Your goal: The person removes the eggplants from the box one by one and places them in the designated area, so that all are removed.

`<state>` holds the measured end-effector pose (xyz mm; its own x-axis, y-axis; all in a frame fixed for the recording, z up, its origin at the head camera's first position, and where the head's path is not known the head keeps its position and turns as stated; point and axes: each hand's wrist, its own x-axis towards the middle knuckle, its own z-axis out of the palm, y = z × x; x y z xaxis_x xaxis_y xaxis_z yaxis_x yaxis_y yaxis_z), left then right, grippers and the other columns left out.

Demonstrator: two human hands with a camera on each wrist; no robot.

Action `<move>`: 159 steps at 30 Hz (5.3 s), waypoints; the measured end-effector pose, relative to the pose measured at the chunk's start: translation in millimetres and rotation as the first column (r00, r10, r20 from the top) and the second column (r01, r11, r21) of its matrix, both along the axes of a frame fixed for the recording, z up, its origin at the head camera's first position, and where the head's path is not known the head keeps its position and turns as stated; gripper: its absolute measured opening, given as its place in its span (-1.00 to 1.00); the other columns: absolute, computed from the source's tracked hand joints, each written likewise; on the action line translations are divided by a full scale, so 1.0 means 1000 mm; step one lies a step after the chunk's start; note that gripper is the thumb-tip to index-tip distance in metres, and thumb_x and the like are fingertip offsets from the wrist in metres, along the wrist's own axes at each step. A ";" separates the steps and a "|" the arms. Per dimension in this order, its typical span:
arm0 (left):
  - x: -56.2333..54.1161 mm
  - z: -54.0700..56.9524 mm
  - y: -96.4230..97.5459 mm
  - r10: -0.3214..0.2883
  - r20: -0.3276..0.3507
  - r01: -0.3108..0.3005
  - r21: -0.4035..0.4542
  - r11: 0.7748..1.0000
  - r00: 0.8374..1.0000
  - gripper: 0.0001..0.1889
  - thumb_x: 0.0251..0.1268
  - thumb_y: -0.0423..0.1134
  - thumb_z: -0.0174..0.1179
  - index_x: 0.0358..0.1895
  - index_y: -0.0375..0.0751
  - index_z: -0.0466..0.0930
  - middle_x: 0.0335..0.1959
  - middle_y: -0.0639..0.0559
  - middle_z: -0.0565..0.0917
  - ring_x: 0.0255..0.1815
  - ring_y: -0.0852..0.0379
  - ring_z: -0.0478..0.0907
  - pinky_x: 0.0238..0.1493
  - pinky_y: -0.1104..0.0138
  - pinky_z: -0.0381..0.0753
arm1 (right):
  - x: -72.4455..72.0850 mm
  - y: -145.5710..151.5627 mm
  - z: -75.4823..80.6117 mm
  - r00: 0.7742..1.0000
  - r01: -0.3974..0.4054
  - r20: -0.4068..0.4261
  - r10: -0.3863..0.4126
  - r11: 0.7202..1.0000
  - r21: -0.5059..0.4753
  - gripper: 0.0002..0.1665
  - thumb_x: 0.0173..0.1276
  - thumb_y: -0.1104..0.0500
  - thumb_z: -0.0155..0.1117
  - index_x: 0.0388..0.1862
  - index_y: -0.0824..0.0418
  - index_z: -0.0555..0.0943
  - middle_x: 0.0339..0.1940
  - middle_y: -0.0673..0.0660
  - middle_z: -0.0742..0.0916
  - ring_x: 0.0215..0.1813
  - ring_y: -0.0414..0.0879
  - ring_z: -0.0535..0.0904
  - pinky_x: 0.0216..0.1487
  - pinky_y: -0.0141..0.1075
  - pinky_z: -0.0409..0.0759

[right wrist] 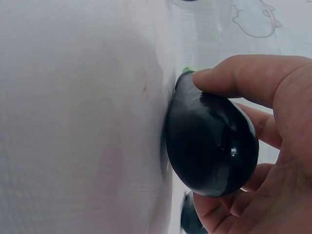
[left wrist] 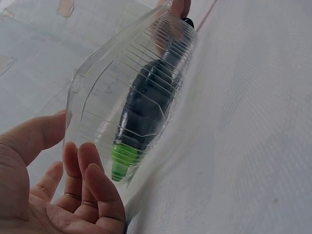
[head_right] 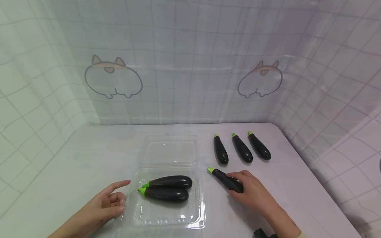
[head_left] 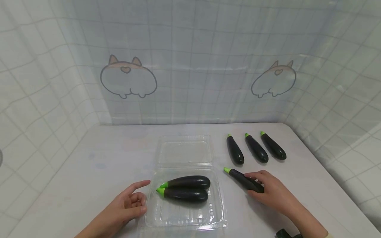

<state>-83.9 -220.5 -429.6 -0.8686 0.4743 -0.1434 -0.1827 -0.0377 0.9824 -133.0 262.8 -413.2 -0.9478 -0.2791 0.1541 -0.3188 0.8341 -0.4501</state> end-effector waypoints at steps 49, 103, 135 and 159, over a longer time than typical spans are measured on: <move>-0.002 -0.004 -0.004 -0.008 0.026 0.008 -0.004 1.000 1.000 -0.25 0.43 -0.44 0.11 0.55 -0.15 -0.09 -0.18 -0.03 0.45 -0.21 0.21 0.45 -0.13 0.38 0.51 | 0.007 -0.002 0.005 0.998 -0.068 0.013 0.069 0.996 -0.059 -0.46 0.18 0.00 0.53 0.16 -0.15 0.61 0.01 -0.09 0.57 -0.04 -0.15 0.59 -0.23 -0.32 0.55; -0.002 -0.001 0.000 0.046 0.055 -0.044 -0.032 0.999 0.997 -0.20 0.34 -0.40 0.23 0.53 -0.12 -0.04 -0.20 -0.05 0.47 -0.22 0.13 0.44 -0.18 0.36 0.50 | -0.017 -0.103 0.066 0.915 -0.401 -0.030 0.403 0.915 0.044 -0.40 0.30 -0.02 0.41 0.32 -0.08 0.51 0.17 -0.14 0.57 0.05 -0.18 0.55 -0.11 -0.28 0.58; 0.000 0.001 0.002 0.072 0.054 -0.069 -0.059 0.996 0.996 -0.19 0.33 -0.38 0.26 0.53 -0.11 -0.01 -0.20 -0.05 0.48 -0.17 0.10 0.45 -0.14 0.34 0.50 | -0.005 -0.166 0.039 0.799 -0.600 0.046 0.599 0.791 0.121 -0.50 0.35 -0.07 0.36 0.25 -0.06 0.57 -0.03 -0.05 0.58 -0.13 -0.29 0.49 -0.08 -0.40 0.50; 0.000 0.001 0.001 0.064 0.054 -0.062 -0.039 0.997 0.997 -0.19 0.32 -0.40 0.26 0.53 -0.12 -0.01 -0.21 -0.05 0.47 -0.20 0.13 0.45 -0.16 0.36 0.51 | -0.003 -0.173 0.034 0.755 -0.652 0.089 0.650 0.728 0.213 -0.55 0.30 -0.01 0.41 0.18 -0.07 0.65 -0.04 -0.14 0.62 -0.07 -0.33 0.50 -0.08 -0.43 0.51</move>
